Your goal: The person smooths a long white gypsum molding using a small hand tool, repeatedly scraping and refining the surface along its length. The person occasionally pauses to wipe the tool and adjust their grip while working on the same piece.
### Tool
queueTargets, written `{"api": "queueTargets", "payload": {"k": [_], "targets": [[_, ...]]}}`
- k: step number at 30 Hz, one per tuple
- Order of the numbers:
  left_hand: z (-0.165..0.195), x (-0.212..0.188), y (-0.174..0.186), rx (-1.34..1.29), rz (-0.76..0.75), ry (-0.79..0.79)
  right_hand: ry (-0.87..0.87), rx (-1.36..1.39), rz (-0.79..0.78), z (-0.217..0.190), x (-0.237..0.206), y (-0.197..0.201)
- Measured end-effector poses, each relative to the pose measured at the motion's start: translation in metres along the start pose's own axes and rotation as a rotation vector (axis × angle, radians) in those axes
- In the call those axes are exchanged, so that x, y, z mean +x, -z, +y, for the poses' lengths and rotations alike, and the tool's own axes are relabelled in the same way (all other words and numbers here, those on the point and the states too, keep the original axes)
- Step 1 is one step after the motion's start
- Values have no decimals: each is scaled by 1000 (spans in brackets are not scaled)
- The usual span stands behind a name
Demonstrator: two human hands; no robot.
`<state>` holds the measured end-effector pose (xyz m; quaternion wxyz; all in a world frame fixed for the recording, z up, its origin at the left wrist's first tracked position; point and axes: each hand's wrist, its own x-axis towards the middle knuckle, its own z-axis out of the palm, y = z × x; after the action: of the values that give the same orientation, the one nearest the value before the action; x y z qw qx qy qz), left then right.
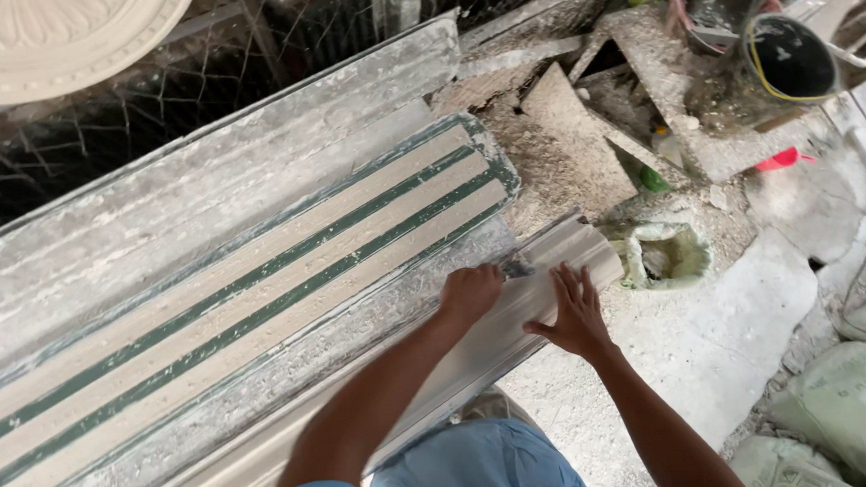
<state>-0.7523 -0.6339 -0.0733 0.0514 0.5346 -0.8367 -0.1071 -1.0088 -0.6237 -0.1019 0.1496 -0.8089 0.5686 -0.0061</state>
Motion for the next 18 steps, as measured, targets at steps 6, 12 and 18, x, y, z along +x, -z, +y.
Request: {"api": "queueTargets", "payload": {"k": [6,12,18], "targets": [[-25,-27,18,-45,-108,-12,-26,72,-37,25,7,8],[-48,-69,37,132,-121,-63,-143,76,20,74,34,30],[25,84,18,43,36,-43,-168,192,-147,104,63,40]]}}
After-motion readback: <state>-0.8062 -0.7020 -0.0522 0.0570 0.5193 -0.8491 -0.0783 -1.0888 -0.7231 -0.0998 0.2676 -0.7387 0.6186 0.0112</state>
